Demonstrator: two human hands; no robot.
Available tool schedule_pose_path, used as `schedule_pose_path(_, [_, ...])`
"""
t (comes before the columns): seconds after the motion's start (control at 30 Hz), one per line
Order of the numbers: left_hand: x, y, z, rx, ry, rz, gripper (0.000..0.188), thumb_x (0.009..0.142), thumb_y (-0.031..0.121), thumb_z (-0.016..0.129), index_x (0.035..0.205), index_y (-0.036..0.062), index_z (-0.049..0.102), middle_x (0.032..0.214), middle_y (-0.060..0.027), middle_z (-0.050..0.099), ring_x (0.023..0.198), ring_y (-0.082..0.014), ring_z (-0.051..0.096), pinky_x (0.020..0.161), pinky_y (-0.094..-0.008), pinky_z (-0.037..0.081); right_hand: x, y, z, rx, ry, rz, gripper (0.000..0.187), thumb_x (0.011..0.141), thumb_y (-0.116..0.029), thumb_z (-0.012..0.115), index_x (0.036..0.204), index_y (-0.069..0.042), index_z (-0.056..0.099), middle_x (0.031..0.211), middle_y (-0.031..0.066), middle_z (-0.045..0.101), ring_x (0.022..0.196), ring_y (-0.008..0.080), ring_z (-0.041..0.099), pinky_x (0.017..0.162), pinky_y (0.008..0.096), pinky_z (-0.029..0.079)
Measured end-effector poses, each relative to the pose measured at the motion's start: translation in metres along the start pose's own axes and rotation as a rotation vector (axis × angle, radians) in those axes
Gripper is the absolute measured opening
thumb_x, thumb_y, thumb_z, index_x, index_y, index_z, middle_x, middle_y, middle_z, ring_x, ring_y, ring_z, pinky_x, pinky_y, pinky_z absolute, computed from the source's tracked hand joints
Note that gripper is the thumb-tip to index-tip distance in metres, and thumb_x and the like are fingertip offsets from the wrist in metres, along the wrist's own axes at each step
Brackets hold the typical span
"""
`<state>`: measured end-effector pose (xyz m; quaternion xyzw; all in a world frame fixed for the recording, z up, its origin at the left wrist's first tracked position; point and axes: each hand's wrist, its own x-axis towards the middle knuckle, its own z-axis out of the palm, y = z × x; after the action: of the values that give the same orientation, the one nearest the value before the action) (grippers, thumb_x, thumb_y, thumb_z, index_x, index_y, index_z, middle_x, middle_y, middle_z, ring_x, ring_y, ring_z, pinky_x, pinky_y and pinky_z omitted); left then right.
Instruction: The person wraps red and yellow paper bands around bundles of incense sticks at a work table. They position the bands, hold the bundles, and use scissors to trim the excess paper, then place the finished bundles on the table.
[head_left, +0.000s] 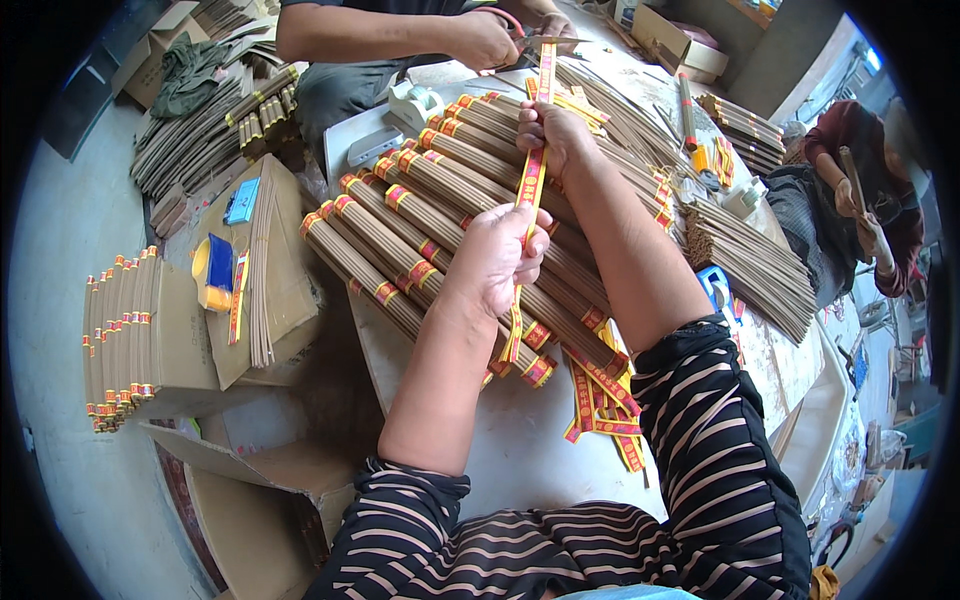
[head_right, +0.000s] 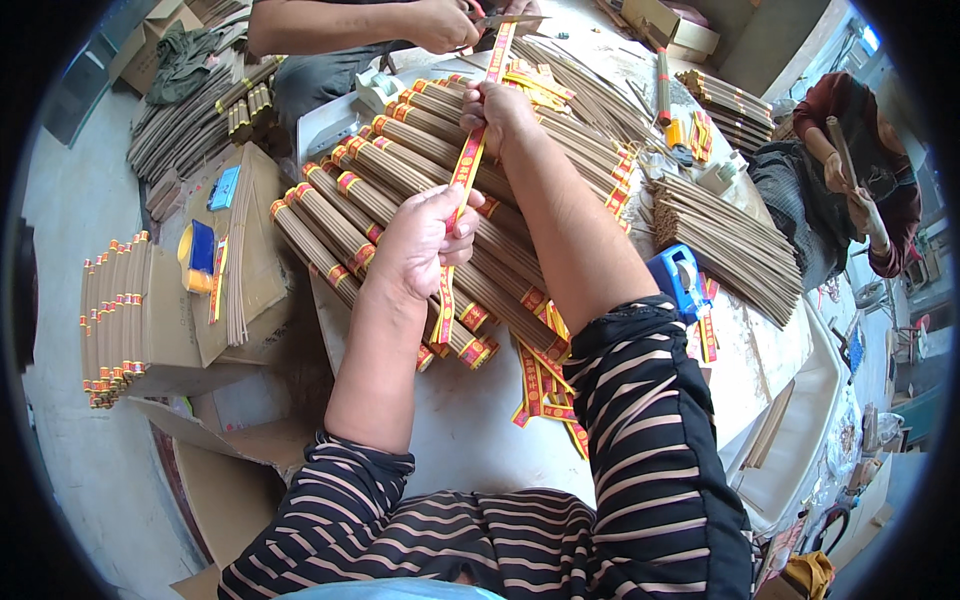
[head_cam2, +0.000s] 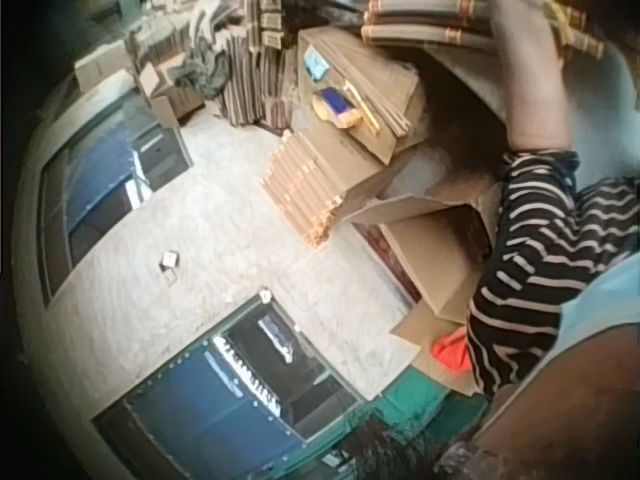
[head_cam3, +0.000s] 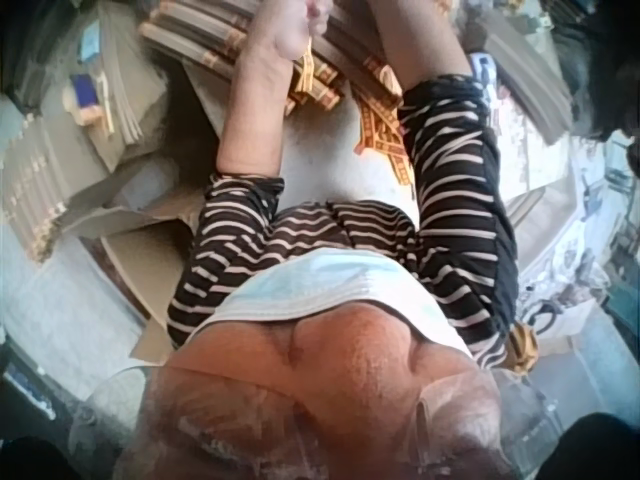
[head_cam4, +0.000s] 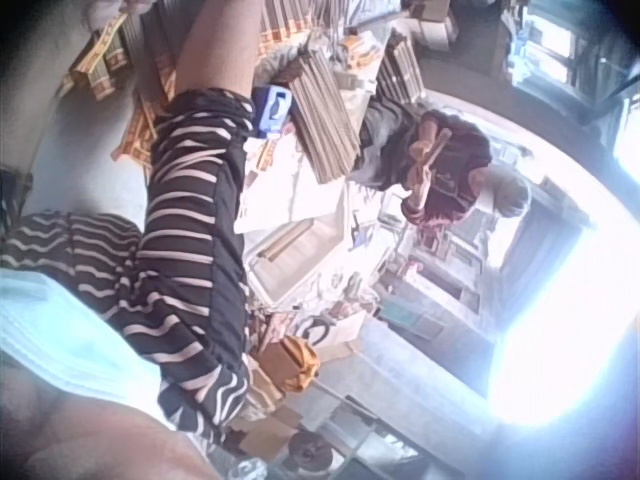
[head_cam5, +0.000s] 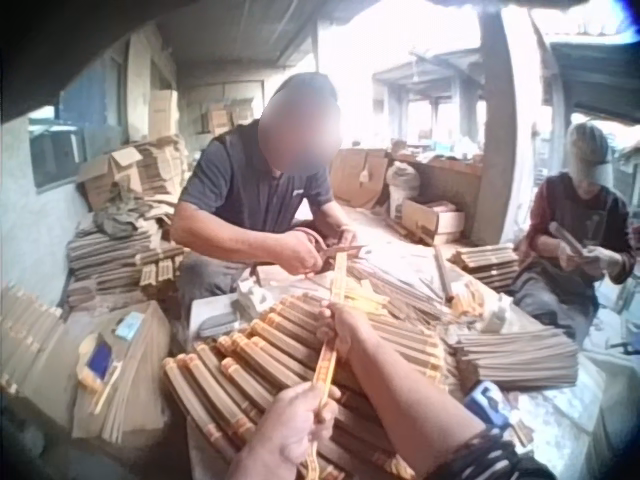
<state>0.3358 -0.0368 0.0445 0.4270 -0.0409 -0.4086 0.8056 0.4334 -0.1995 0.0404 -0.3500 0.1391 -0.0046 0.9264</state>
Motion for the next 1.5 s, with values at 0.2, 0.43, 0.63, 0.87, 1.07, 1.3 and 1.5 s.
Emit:
schedule_pose_path(0.2, [-0.006,0.004,0.002,0.02,-0.016,0.004,0.019,0.089,0.02,0.042,0.086,0.0014,0.046,0.054,-0.0004,0.043,0.036,-0.0039,0.027,0.034,-0.0174,0.021,-0.001,0.005,0.001,-0.082,-0.004,0.005,0.015,0.09,-0.012,0.032,0.083,-0.004,0.042,0.057,-0.0019,0.039,0.039,0.0052,0.028,0.035,0.0201,0.024])
schedule_pose_path(0.43, [-0.006,0.002,0.003,0.016,-0.009,0.013,0.02,0.09,0.021,0.042,0.086,0.0016,0.045,0.054,-0.0007,0.043,0.035,-0.004,0.027,0.032,-0.0188,0.02,-0.002,0.003,0.001,-0.025,0.005,0.027,0.013,0.089,-0.01,0.033,0.083,-0.004,0.042,0.058,-0.0016,0.04,0.039,0.0055,0.029,0.036,0.0202,0.024])
schedule_pose_path(0.63, [-0.008,-0.001,0.002,0.011,0.012,0.016,0.019,0.089,0.02,0.041,0.086,0.0019,0.045,0.055,-0.0013,0.044,0.036,-0.0042,0.027,0.033,-0.0187,0.021,-0.002,0.005,0.003,-0.093,-0.005,-0.003,0.011,0.089,-0.01,0.033,0.084,-0.005,0.041,0.058,-0.0023,0.039,0.04,0.0051,0.028,0.036,0.0197,0.024])
schedule_pose_path(0.87, [-0.01,-0.008,0.0,-0.035,0.007,-0.015,0.017,0.089,0.018,0.042,0.086,0.0022,0.046,0.06,-0.0043,0.048,0.039,-0.0056,0.034,0.035,-0.0175,0.027,0.001,0.005,0.002,-0.044,-0.002,-0.013,0.011,0.087,-0.007,0.032,0.083,-0.004,0.042,0.056,0.0001,0.04,0.037,0.006,0.028,0.035,0.0211,0.024])
schedule_pose_path(1.07, [-0.025,-0.012,0.001,-0.069,0.015,-0.045,0.017,0.089,0.019,0.043,0.086,0.0021,0.047,0.062,-0.0053,0.049,0.04,-0.0058,0.036,0.036,-0.0164,0.03,0.001,0.005,0.0,-0.102,-0.03,-0.039,0.01,0.089,-0.011,0.034,0.083,-0.006,0.042,0.057,-0.0024,0.04,0.039,0.0043,0.029,0.036,0.0188,0.024])
schedule_pose_path(1.3, [-0.029,-0.012,0.002,-0.044,0.034,-0.032,0.017,0.089,0.018,0.042,0.086,0.0022,0.047,0.06,-0.005,0.048,0.04,-0.0055,0.036,0.036,-0.0168,0.028,-0.003,0.005,0.003,-0.101,-0.033,-0.038,0.011,0.089,-0.012,0.035,0.084,-0.005,0.041,0.058,-0.0023,0.04,0.04,0.0043,0.029,0.037,0.0188,0.024])
schedule_pose_path(1.5, [-0.025,-0.014,-0.004,-0.022,-0.008,-0.015,0.018,0.09,0.02,0.042,0.087,0.0022,0.047,0.058,-0.0032,0.046,0.039,-0.0046,0.032,0.036,-0.017,0.026,-0.003,0.002,0.002,-0.058,-0.023,-0.046,0.012,0.088,-0.012,0.035,0.083,-0.004,0.043,0.058,-0.0001,0.041,0.038,0.0059,0.03,0.036,0.021,0.025])
